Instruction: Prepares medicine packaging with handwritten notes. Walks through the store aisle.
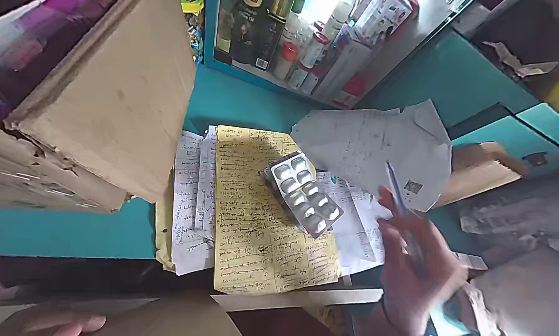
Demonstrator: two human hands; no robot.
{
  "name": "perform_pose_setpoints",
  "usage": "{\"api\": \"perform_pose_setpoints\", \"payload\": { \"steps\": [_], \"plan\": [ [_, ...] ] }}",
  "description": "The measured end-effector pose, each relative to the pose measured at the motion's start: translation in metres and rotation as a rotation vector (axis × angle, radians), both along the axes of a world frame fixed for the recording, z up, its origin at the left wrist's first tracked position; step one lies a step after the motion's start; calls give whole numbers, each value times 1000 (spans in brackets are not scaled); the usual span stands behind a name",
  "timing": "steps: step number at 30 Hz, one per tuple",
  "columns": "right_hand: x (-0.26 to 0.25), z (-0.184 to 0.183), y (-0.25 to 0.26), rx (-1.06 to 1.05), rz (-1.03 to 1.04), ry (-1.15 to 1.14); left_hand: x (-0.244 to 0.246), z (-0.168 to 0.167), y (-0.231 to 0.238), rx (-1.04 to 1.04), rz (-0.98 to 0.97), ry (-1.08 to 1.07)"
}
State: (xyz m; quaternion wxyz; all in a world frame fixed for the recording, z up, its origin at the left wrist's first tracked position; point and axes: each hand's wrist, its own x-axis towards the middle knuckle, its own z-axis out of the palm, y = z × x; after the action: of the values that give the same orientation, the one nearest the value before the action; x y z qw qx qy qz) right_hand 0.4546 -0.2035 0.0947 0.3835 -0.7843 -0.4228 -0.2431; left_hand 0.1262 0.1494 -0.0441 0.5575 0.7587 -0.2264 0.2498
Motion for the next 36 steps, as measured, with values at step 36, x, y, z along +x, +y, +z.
{"api": "perform_pose_setpoints", "payload": {
  "steps": [36],
  "plan": [
    [109, 28, 49, -281, 340, 316, 138, 93, -102, -266, 1136, 291]
  ]
}}
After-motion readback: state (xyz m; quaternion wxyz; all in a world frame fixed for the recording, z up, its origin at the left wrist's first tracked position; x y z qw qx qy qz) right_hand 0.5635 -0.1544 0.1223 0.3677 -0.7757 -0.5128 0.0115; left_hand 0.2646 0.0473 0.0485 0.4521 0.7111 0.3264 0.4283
